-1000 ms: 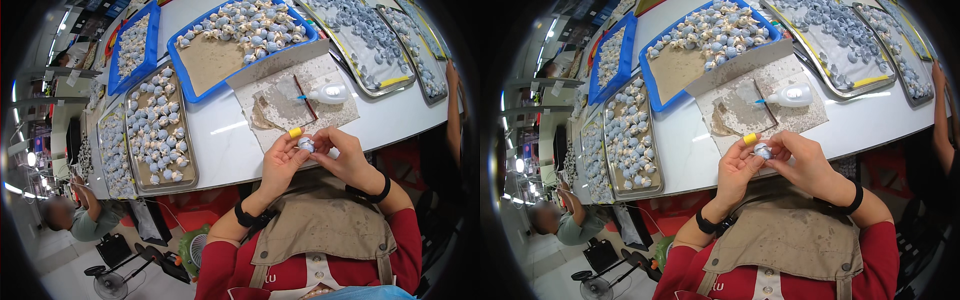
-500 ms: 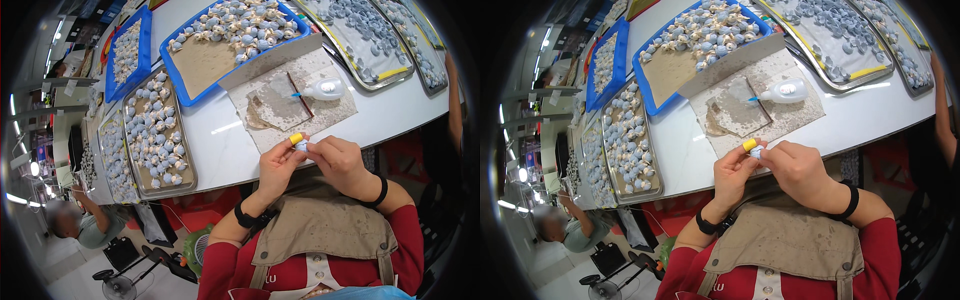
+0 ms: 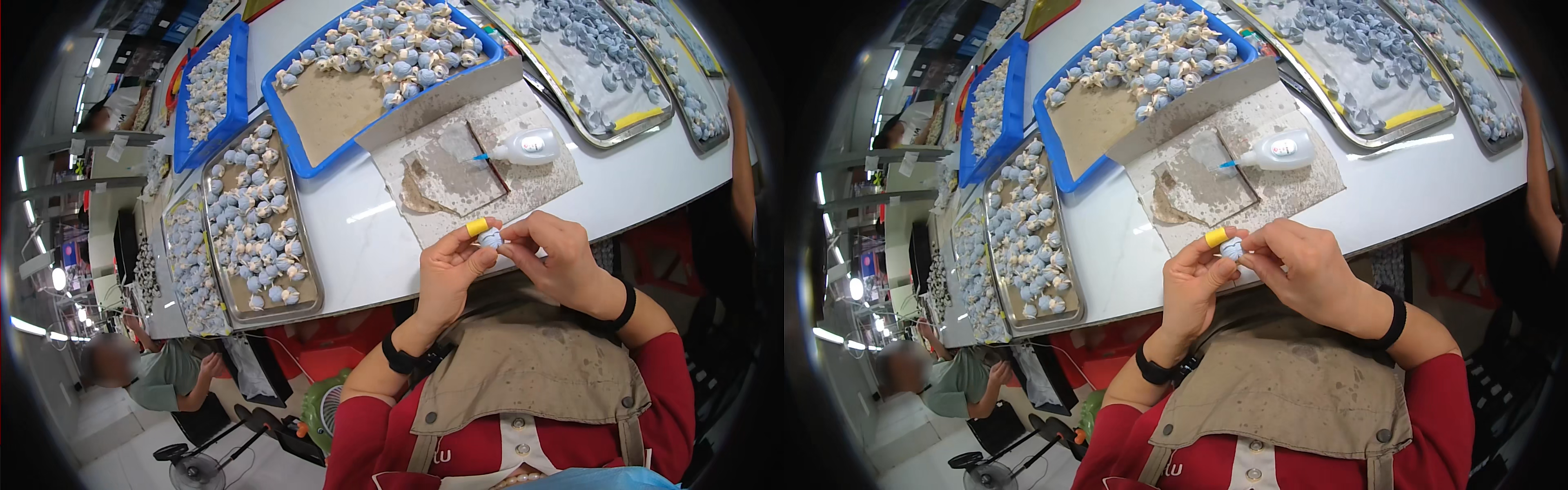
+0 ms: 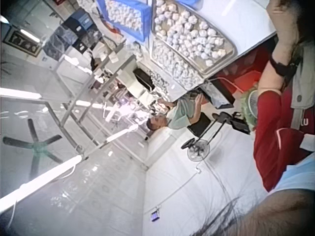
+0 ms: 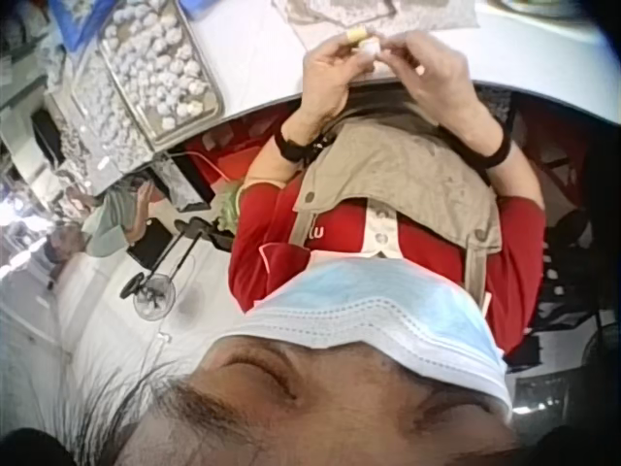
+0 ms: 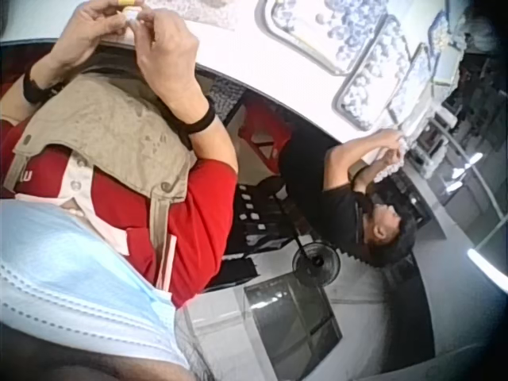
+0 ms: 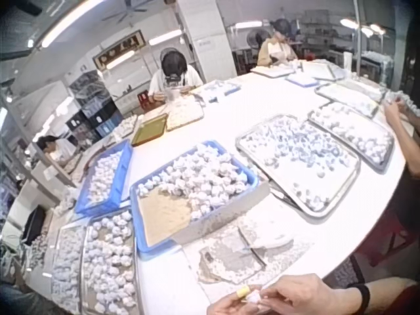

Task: Assembling small toy figures by applying glue and attaching components.

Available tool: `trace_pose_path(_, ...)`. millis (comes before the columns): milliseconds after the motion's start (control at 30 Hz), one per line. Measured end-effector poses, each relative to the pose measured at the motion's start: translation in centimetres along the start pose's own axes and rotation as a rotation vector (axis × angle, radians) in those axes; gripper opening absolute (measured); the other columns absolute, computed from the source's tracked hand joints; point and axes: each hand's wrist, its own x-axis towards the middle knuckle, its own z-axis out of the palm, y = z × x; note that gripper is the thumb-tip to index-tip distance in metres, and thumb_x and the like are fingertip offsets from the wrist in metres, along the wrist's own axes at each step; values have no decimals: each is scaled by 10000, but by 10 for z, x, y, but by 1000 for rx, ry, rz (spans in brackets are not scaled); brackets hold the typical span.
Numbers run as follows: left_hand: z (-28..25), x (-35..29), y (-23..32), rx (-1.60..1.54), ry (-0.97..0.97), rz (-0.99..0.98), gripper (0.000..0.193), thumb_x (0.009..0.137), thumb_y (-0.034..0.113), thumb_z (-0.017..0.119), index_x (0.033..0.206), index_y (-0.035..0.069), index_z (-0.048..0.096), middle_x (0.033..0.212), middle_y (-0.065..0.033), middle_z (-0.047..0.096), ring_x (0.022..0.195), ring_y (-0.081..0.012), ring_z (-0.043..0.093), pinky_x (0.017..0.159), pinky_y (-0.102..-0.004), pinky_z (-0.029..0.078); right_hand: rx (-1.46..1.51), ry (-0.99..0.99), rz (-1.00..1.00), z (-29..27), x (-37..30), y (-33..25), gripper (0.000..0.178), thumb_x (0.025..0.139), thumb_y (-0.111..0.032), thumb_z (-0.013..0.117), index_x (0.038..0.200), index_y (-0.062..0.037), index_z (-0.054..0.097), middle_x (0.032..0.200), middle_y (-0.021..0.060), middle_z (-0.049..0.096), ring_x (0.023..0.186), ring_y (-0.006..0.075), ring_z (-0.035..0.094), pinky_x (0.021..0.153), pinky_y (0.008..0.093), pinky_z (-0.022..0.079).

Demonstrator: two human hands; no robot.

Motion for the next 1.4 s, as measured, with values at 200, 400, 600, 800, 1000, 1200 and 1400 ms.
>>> trace_pose_path(200,4,-2,5,-206,-35,-189,401,821,45,610,1196,-19,486,1111,-126,572,843,-122,596,691,-197,506,-50,84,-102,8,-3,8,170,699,15,673,834,-11,573,701,94,578,576,198,590,495,272,472)
trace_pose_path(400,4,0,-3,-111,-9,-62,446,832,68,611,1242,-7,453,1141,-59,552,892,-76,555,729,-196,485,-93,86,-118,5,-4,4,162,693,17,674,815,-17,573,669,87,571,562,199,585,476,275,461)
trace_pose_path(600,0,-1,-3,-34,-48,-15,390,858,89,581,1219,-17,475,1120,-65,569,863,-72,564,725,-199,488,-134,51,-96,2,3,-7,137,697,3,674,773,-22,563,660,92,569,552,215,581,478,287,458)
trace_pose_path(800,-4,-1,-7,-19,-83,29,348,850,33,564,1184,-32,490,1132,-149,563,912,-142,592,688,-221,516,7,14,49,-7,3,-5,199,695,-17,689,837,-31,551,657,69,557,573,205,579,507,276,461)
trace_pose_path(1000,5,0,-5,-112,-101,49,355,862,67,560,1191,-40,480,1123,-158,561,977,-202,583,771,-277,512,219,-61,-24,-7,12,14,409,707,-64,712,1076,-24,539,868,77,593,780,158,585,720,266,473)
trace_pose_path(1200,3,-5,0,71,-218,116,427,847,168,607,1182,-63,477,1119,-154,562,1005,-220,571,873,-324,462,553,-319,159,-14,9,15,532,715,-76,713,1205,-30,511,969,65,614,860,115,574,798,251,460)
trace_pose_path(1400,12,-7,4,146,-234,160,422,832,191,628,1142,-68,507,1085,-168,579,1003,-218,572,872,-323,460,536,-277,123,-21,4,14,449,708,-58,711,1133,-23,569,929,69,642,832,117,591,768,249,472)
